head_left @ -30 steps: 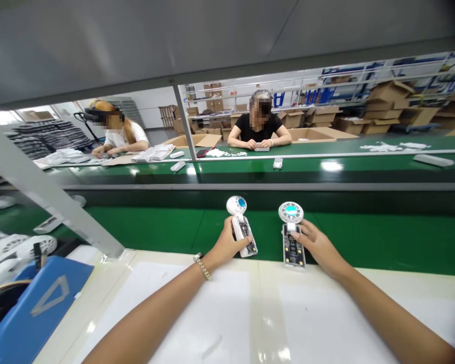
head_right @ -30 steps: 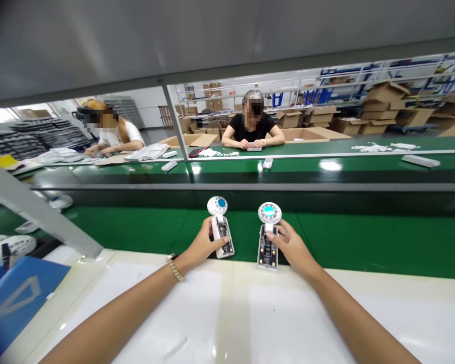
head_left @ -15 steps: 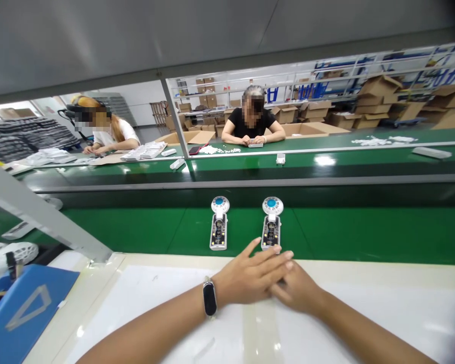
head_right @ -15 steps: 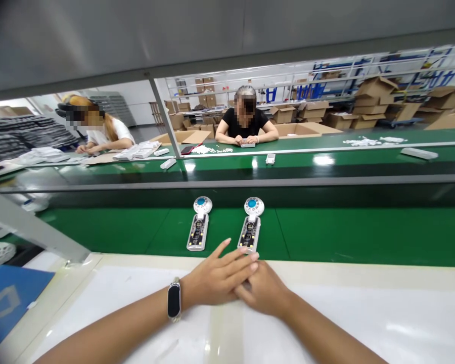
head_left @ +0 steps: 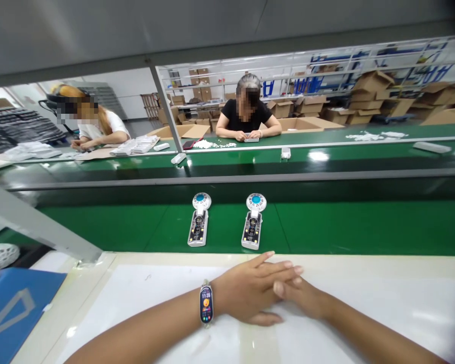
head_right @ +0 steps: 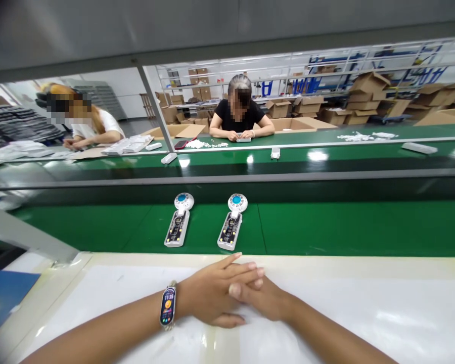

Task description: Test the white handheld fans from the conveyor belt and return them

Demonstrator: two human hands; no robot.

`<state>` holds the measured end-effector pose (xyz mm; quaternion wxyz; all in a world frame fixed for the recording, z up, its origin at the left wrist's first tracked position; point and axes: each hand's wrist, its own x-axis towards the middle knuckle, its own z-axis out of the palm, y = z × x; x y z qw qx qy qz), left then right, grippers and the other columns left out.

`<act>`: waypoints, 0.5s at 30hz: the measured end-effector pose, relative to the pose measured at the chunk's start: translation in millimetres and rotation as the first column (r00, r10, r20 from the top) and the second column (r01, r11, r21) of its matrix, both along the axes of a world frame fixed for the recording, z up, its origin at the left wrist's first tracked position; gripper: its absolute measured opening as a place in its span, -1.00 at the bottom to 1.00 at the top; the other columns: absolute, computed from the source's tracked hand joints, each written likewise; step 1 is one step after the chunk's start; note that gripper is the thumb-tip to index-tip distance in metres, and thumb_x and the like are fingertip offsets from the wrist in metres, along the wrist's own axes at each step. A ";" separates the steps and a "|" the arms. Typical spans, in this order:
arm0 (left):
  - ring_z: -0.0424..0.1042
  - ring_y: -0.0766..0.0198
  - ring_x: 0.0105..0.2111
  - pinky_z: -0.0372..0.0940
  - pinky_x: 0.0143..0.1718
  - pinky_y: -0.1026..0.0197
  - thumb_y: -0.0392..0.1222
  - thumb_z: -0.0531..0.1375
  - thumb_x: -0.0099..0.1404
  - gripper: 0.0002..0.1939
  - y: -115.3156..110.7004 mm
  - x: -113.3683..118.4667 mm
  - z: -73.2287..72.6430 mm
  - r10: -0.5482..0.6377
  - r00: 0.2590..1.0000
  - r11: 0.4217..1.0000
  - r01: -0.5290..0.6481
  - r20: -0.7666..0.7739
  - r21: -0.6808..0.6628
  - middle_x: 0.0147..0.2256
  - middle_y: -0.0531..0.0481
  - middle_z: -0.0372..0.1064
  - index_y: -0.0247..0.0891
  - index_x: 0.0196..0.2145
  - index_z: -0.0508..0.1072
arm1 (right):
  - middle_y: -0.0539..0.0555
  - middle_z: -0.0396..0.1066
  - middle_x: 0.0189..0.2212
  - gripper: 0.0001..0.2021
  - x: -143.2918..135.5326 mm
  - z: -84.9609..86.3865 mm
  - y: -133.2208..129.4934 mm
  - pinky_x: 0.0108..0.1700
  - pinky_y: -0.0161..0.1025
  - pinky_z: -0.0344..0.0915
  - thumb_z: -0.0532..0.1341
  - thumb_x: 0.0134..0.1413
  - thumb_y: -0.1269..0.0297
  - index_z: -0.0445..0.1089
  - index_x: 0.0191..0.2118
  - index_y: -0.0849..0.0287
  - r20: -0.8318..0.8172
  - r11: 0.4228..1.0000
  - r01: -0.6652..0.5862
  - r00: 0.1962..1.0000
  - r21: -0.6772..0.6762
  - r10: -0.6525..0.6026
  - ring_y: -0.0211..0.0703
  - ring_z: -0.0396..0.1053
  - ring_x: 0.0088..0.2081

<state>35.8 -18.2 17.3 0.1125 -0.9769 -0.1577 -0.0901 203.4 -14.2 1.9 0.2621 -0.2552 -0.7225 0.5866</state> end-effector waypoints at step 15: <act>-0.12 0.10 0.19 -0.13 0.17 0.09 -0.02 0.00 0.26 -0.45 -5.5 8.1 0.1 0.115 0.993 0.993 -0.115 0.015 0.038 0.19 -0.12 -0.04 -0.41 0.12 0.13 | 0.14 0.08 0.17 -0.44 -5.1 7.4 -3.4 0.19 0.03 -0.07 0.04 0.14 0.21 -0.13 0.24 0.07 -0.036 0.966 0.170 0.983 -0.195 -0.180 -0.05 0.06 0.16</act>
